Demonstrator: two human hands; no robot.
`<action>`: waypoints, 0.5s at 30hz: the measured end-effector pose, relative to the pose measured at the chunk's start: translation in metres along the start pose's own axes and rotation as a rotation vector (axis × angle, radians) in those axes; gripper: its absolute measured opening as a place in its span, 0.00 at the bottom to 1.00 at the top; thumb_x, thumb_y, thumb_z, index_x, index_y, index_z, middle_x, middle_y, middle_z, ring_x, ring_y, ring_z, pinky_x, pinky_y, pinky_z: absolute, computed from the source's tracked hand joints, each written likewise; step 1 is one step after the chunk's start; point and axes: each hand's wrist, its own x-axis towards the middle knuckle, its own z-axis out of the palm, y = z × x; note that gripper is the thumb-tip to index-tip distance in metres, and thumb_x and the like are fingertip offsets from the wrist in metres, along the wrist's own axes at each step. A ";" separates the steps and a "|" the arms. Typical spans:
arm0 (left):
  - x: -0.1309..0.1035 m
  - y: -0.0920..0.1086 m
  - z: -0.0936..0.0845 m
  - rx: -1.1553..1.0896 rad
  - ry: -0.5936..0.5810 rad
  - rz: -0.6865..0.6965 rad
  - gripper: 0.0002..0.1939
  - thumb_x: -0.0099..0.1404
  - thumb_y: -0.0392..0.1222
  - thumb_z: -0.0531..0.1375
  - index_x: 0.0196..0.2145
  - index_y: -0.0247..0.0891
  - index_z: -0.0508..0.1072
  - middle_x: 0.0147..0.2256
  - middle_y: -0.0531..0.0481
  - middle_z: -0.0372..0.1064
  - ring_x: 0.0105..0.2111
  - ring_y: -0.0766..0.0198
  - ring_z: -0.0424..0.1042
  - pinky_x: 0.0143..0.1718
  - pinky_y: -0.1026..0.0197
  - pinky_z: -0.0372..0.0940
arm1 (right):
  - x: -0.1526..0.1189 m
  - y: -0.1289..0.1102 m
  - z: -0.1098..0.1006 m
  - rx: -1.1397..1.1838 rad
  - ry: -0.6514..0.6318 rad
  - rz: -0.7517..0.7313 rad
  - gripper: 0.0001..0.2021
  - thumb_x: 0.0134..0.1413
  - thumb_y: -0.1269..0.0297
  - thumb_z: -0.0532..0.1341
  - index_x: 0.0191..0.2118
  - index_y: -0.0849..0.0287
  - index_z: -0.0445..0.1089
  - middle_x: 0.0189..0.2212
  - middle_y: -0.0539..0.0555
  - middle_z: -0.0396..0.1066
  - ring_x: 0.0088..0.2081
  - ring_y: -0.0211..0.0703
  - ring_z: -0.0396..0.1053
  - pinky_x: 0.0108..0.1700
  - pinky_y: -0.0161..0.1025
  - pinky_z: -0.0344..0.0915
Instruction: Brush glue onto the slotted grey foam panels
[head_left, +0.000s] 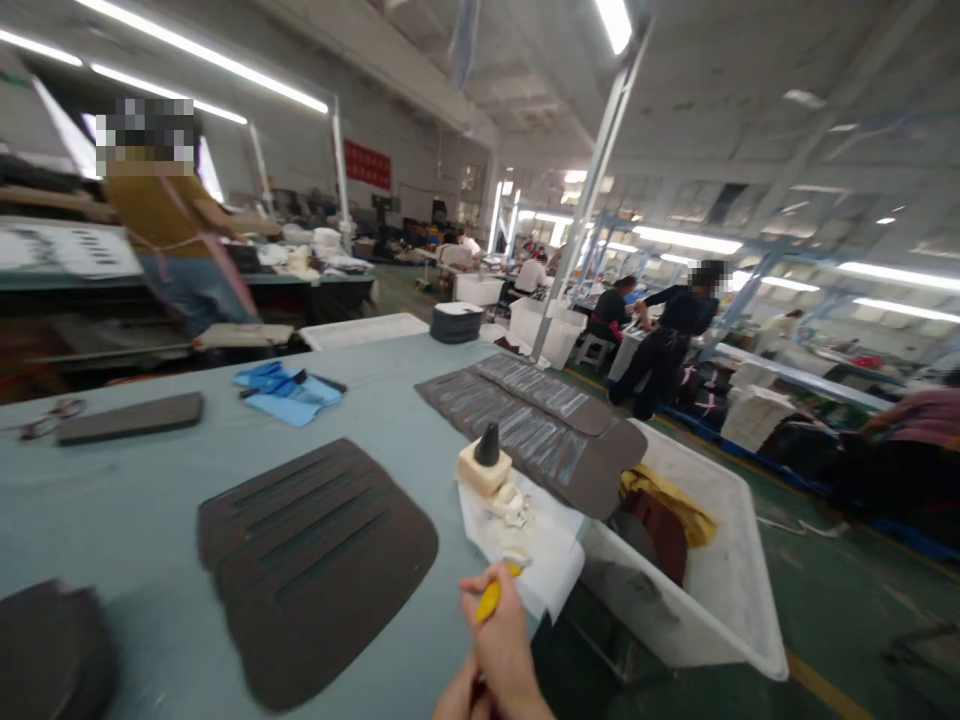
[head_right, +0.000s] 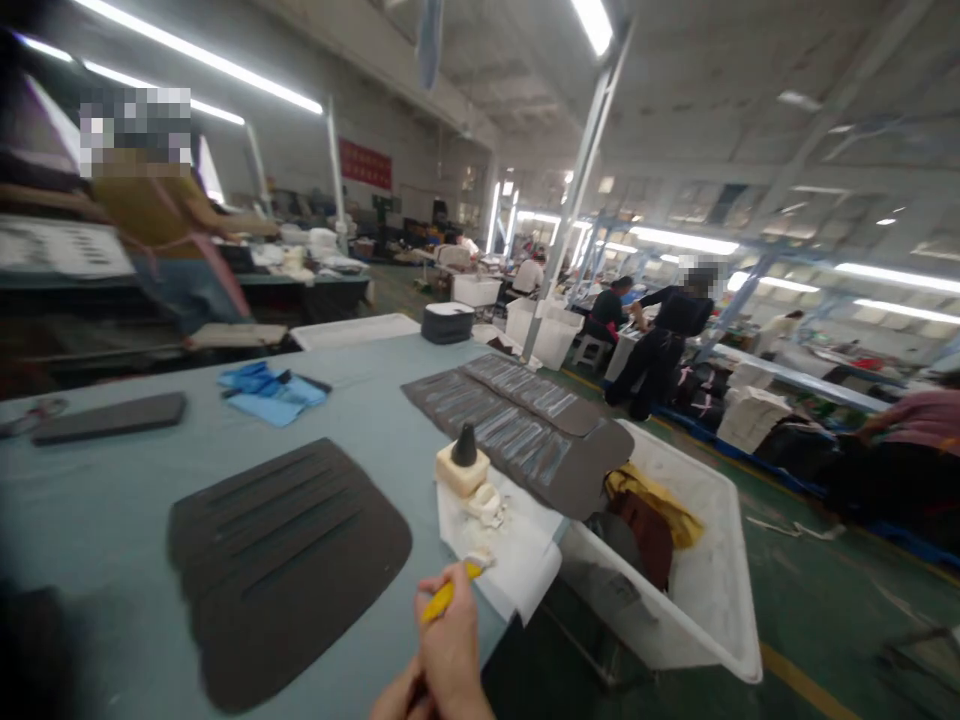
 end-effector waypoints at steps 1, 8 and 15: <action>-0.009 -0.007 -0.003 -0.032 -0.090 -0.050 0.22 0.53 0.58 0.62 0.35 0.35 0.74 0.30 0.46 0.73 0.30 0.61 0.71 0.34 0.57 0.67 | 0.007 0.013 -0.007 0.008 0.021 0.038 0.10 0.52 0.59 0.61 0.31 0.59 0.62 0.29 0.48 0.69 0.33 0.37 0.69 0.35 0.35 0.67; -0.017 -0.016 -0.018 -0.280 -0.171 -0.309 0.24 0.43 0.53 0.67 0.32 0.32 0.71 0.27 0.48 0.72 0.25 0.65 0.70 0.31 0.61 0.62 | 0.029 0.067 -0.048 0.105 0.124 0.161 0.19 0.46 0.54 0.64 0.27 0.55 0.52 0.17 0.42 0.60 0.16 0.32 0.59 0.19 0.29 0.57; -0.023 -0.046 -0.018 -0.171 -0.170 -0.354 0.25 0.41 0.56 0.68 0.30 0.33 0.71 0.21 0.53 0.67 0.23 0.67 0.65 0.29 0.62 0.57 | 0.067 0.078 -0.093 0.049 0.217 0.193 0.23 0.52 0.42 0.55 0.40 0.60 0.67 0.20 0.46 0.63 0.18 0.32 0.60 0.18 0.28 0.59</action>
